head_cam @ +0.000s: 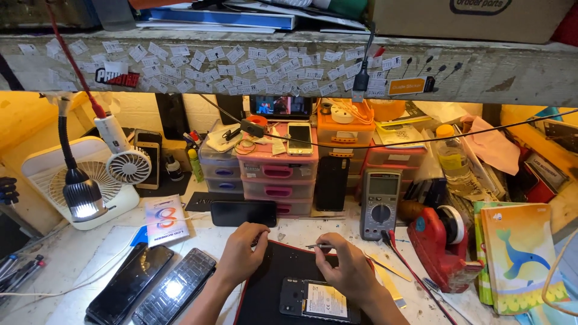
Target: The person is disassembling a mobile phone by using a precision screwdriver to remove several small screws from the internal chassis.
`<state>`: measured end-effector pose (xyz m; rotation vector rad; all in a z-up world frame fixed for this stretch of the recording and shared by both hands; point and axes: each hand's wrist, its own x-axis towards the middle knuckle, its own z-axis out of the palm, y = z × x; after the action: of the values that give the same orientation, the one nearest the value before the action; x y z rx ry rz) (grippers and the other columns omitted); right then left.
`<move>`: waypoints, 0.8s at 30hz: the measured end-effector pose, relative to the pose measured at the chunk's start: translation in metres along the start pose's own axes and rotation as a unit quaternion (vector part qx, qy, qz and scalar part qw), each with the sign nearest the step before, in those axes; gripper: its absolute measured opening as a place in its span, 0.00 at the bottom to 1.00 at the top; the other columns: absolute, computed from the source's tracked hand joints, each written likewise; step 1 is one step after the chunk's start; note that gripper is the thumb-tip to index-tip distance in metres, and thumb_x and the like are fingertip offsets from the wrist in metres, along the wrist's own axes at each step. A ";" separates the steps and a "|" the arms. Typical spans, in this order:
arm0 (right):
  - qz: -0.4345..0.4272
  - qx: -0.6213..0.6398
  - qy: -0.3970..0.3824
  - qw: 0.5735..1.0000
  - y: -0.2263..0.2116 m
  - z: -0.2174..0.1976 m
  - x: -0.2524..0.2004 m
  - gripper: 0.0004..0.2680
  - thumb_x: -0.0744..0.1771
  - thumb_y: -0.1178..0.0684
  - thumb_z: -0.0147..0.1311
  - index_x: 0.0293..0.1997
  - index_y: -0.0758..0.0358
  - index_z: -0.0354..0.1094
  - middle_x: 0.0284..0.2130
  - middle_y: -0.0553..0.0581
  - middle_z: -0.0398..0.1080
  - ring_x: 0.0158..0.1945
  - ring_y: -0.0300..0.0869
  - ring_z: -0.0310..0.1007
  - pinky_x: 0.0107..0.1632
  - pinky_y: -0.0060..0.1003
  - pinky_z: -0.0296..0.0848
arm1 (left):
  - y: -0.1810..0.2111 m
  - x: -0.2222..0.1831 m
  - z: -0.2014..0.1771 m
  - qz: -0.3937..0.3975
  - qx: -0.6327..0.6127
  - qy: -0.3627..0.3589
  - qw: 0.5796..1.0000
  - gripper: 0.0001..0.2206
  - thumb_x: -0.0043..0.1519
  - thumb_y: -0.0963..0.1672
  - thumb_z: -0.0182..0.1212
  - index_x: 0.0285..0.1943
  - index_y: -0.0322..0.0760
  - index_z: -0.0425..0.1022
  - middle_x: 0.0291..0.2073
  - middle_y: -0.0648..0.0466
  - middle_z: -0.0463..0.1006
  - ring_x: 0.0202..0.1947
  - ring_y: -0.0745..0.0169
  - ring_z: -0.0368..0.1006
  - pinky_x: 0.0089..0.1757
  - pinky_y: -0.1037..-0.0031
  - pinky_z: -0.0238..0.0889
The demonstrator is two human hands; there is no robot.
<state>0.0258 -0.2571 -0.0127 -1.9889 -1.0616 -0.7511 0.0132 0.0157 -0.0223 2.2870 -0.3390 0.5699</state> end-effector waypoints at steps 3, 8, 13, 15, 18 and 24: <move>0.000 -0.001 -0.004 1.000 0.000 0.000 0.000 0.15 0.64 0.62 0.62 0.52 0.60 0.57 0.37 0.59 0.74 0.35 0.44 0.80 0.39 0.34 0.83 | -0.001 0.000 0.002 0.008 0.000 0.005 1.000 0.07 0.64 0.42 0.56 0.44 0.35 0.79 0.35 0.51 0.82 0.37 0.57 0.76 0.38 0.68 0.68; 0.009 0.010 -0.006 1.000 0.000 -0.006 0.003 0.15 0.64 0.63 0.60 0.52 0.61 0.58 0.36 0.58 0.73 0.35 0.43 0.79 0.39 0.33 0.82 | 0.003 0.002 0.000 0.009 0.002 -0.003 1.000 0.07 0.64 0.41 0.56 0.44 0.34 0.80 0.35 0.50 0.83 0.37 0.57 0.77 0.39 0.68 0.69; 0.034 0.049 -0.060 0.996 -0.007 -0.015 0.007 0.16 0.65 0.63 0.59 0.56 0.62 0.56 0.38 0.62 0.73 0.40 0.45 0.81 0.43 0.36 0.88 | 0.006 0.003 -0.001 0.030 0.002 -0.012 0.999 0.07 0.64 0.40 0.57 0.44 0.31 0.80 0.34 0.48 0.82 0.35 0.55 0.76 0.38 0.68 0.68; 0.029 0.057 -0.069 0.996 -0.004 -0.016 0.012 0.17 0.65 0.62 0.61 0.56 0.61 0.55 0.38 0.60 0.72 0.38 0.44 0.81 0.42 0.34 0.88 | 0.002 0.008 -0.001 0.026 0.006 -0.017 0.999 0.08 0.64 0.40 0.57 0.45 0.31 0.80 0.35 0.47 0.82 0.36 0.54 0.76 0.38 0.68 0.68; 0.089 0.061 -0.072 0.992 -0.016 -0.008 0.004 0.17 0.66 0.59 0.62 0.56 0.60 0.56 0.36 0.58 0.75 0.35 0.47 0.82 0.37 0.39 0.84 | -0.003 -0.001 0.010 0.024 0.013 0.007 1.000 0.06 0.64 0.41 0.59 0.44 0.33 0.80 0.30 0.49 0.78 0.33 0.54 0.76 0.35 0.69 0.70; 0.140 0.088 -0.127 0.978 -0.033 -0.010 0.006 0.16 0.65 0.60 0.62 0.54 0.59 0.58 0.33 0.61 0.78 0.33 0.55 0.82 0.36 0.46 0.81 | -0.003 -0.003 0.011 0.058 0.019 0.036 0.997 0.04 0.65 0.41 0.61 0.42 0.34 0.81 0.23 0.51 0.75 0.29 0.56 0.75 0.32 0.73 0.72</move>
<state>-0.0017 -0.2503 0.0087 -2.0578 -0.9259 -0.2495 0.0153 0.0101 -0.0322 2.2881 -0.4300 0.7221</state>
